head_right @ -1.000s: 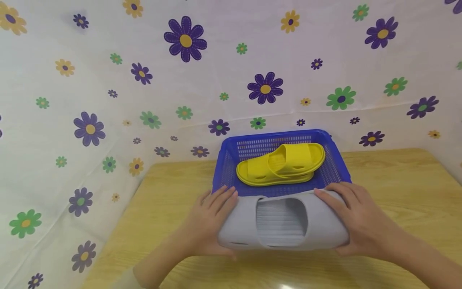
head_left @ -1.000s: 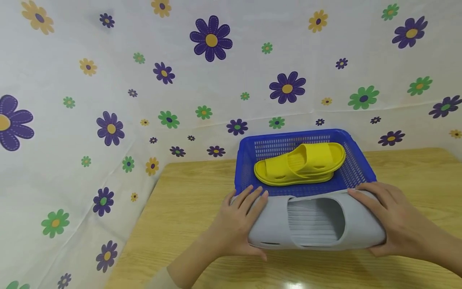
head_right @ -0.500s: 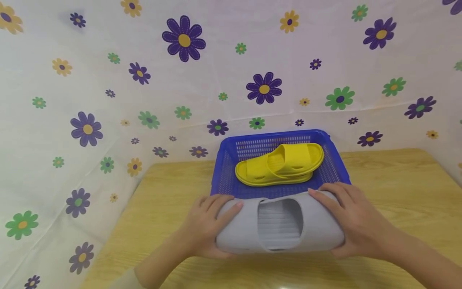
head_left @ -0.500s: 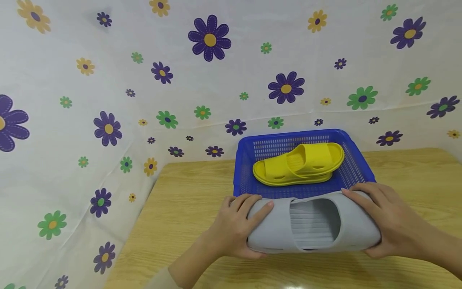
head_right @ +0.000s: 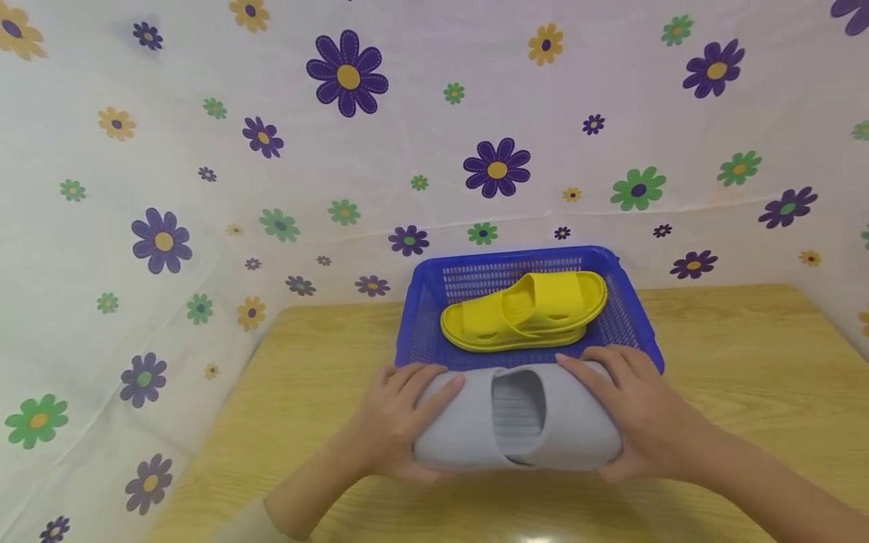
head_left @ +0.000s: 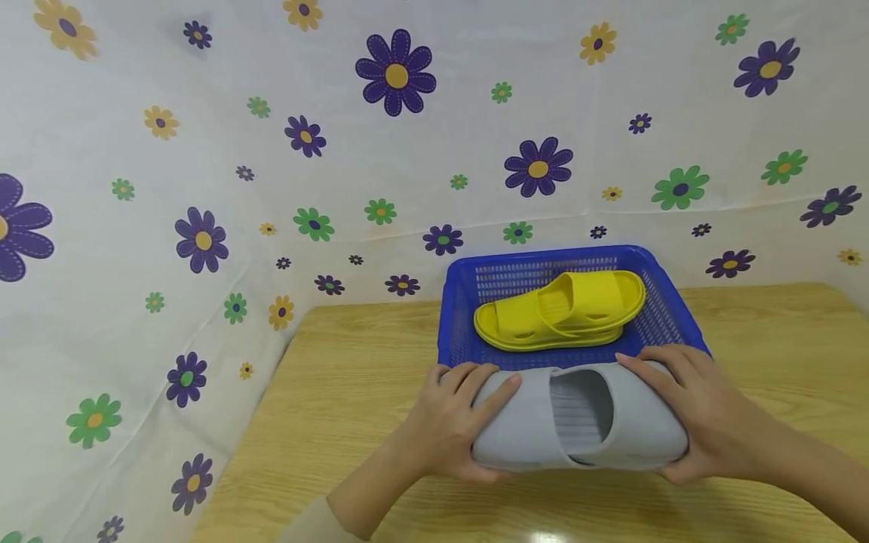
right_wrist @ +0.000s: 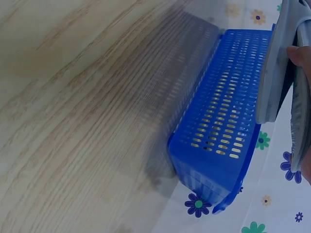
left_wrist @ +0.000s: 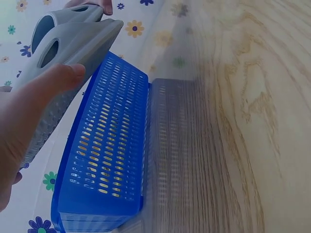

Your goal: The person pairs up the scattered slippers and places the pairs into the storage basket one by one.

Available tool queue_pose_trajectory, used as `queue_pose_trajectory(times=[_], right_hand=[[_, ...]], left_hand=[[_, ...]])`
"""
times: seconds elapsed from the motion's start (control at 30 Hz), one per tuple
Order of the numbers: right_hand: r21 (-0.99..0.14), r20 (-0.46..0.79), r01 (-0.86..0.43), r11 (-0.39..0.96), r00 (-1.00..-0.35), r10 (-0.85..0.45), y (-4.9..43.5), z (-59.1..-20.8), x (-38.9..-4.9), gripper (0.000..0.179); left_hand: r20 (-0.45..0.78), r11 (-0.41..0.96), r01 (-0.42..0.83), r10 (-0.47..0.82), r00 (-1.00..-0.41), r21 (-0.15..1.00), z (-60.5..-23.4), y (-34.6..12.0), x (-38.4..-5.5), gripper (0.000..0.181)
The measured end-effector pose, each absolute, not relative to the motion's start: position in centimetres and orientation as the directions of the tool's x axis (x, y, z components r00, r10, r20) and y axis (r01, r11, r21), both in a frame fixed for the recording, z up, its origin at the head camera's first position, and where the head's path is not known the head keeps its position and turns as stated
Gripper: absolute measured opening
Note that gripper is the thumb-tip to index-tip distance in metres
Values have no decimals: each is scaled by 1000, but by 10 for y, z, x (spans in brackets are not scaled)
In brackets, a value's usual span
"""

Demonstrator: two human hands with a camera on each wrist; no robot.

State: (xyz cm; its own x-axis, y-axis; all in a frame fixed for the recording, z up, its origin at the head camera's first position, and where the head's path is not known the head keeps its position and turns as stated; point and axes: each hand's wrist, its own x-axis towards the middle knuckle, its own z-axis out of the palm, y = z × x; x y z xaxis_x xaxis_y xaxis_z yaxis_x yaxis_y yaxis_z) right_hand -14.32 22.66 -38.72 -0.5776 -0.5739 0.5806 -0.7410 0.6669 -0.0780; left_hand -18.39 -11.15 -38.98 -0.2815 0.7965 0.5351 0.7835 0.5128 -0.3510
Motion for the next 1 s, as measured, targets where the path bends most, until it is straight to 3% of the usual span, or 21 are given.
queue_pose_trajectory(times=[0.63, 0.8, 1.0], right_hand=[[0, 600, -756, 655, -524, -605, 228, -371, -152, 102], [9, 581, -757, 653, -528, -619, 232, -361, -157, 101], [-3, 552, -752, 660, -551, -626, 235, -351, -163, 113]], left_hand=[[559, 527, 789, 775, -294, -317, -389, -107, -191, 105], [547, 527, 797, 777, -312, -294, -383, -105, -196, 108], [521, 543, 792, 779, -350, -280, -378, -104, -202, 110]])
